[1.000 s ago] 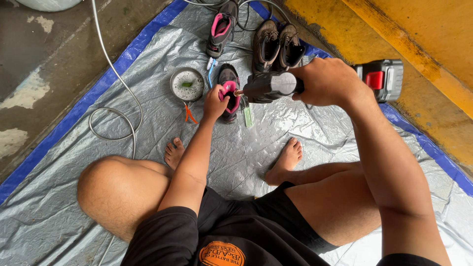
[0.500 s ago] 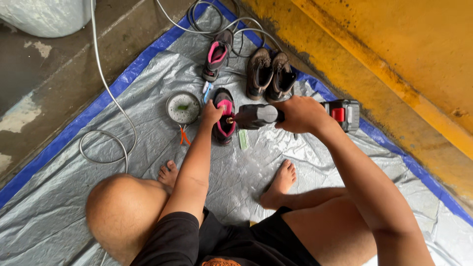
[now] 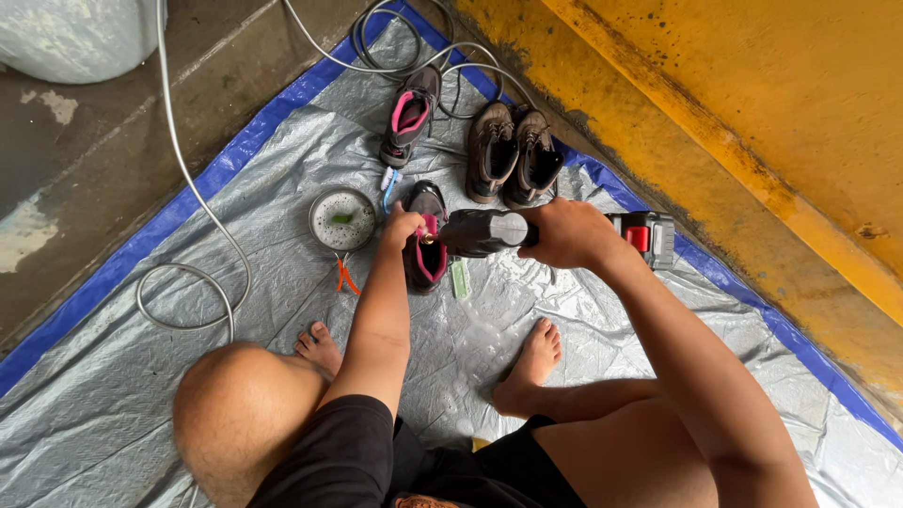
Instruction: The person uses a power drill with a brush attachment to scrub the exterior of a black shoe. They then switch to a manual toothbrush to clean the shoe's sole and other areas.
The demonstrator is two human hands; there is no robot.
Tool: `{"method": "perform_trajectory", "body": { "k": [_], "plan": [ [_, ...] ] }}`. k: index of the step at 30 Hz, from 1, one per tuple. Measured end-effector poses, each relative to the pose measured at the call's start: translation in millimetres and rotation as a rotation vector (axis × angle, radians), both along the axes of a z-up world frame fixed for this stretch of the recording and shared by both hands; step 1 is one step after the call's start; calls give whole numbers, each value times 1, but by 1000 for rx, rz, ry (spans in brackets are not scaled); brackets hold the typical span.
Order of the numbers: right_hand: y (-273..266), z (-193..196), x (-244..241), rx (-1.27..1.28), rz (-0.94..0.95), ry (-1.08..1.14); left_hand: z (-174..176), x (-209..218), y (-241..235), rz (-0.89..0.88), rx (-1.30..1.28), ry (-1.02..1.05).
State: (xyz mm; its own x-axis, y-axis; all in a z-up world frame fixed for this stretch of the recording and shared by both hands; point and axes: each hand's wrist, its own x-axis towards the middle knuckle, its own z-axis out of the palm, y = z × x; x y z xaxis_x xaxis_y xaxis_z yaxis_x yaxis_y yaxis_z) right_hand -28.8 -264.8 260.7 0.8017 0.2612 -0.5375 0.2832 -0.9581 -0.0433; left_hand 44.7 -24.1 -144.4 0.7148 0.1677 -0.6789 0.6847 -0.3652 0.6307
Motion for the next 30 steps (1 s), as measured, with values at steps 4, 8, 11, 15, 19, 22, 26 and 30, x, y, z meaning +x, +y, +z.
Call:
{"method": "perform_trajectory", "body": {
  "k": [4,8,11,15,19,22,26,30],
  "plan": [
    [1,15,0,-16,10,5,-10,-10,2,176,-80,-58],
    [-24,-5,4,-33,21,9,8,-17,9,143,-157,-194],
    [-34,17,-6,-31,0,13,11,-17,10,61,-110,-283],
    [-39,54,-17,7,-23,-31,94,-39,8,-21,-124,-688],
    [-34,47,-26,-12,15,-101,144,-51,2,-76,5,-1027],
    [-30,37,-28,-39,85,-145,143,-43,2,-207,201,-1319],
    [-22,44,-35,-67,93,-208,142,-41,6,-428,374,-1404],
    [-24,47,-40,-93,98,-196,145,-44,1,-480,448,-1433]
  ]
}}
